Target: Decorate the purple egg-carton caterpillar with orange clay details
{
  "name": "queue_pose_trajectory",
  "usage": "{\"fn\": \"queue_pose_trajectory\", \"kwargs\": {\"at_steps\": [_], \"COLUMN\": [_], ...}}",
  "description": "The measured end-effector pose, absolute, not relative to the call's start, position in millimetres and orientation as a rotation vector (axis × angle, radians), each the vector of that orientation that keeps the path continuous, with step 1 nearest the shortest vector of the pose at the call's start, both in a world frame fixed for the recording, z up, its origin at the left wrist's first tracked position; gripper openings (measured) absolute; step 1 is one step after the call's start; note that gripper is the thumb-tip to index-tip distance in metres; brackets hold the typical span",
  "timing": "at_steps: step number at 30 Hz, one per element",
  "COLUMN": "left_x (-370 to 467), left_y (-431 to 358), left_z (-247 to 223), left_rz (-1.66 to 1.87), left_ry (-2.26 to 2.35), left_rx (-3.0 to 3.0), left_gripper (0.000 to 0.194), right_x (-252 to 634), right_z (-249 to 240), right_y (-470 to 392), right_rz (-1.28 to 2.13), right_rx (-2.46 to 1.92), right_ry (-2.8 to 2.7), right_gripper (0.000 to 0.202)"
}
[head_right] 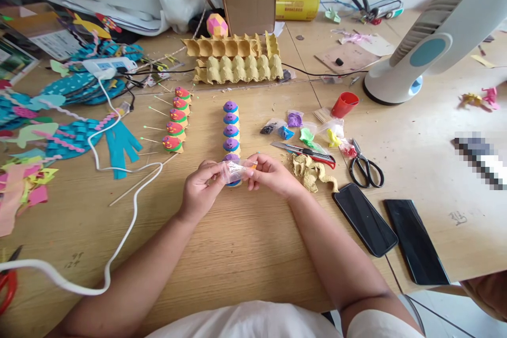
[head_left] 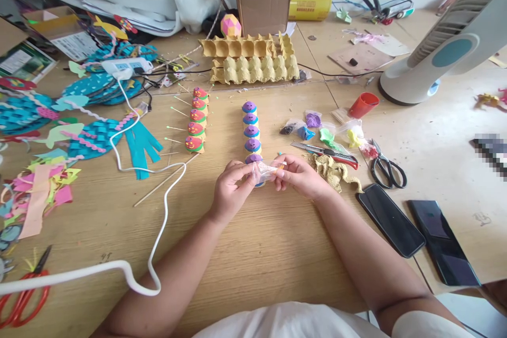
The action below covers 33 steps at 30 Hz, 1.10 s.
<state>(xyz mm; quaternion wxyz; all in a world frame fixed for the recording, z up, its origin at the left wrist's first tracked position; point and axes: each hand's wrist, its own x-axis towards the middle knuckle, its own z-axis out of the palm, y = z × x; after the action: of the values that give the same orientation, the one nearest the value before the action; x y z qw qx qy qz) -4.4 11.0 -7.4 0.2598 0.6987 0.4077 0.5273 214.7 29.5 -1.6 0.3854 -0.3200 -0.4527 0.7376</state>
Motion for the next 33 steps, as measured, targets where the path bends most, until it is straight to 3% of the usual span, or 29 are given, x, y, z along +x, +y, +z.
{"fn": "queue_pose_trajectory", "kwargs": {"at_steps": [22, 33], "left_x": [-5, -7], "left_y": [11, 9], "left_z": [-8, -16], "left_rz": [1.437, 1.379], "left_ry": [1.091, 1.090], "left_rx": [1.957, 1.674], "left_gripper": [0.019, 0.021], "right_x": [210, 214], "right_z": [3, 3], "right_y": [25, 27], "right_rz": [1.746, 1.872], "right_rx": [-0.840, -0.772], "right_ry": [-1.450, -1.348], "right_gripper": [0.038, 0.042]}}
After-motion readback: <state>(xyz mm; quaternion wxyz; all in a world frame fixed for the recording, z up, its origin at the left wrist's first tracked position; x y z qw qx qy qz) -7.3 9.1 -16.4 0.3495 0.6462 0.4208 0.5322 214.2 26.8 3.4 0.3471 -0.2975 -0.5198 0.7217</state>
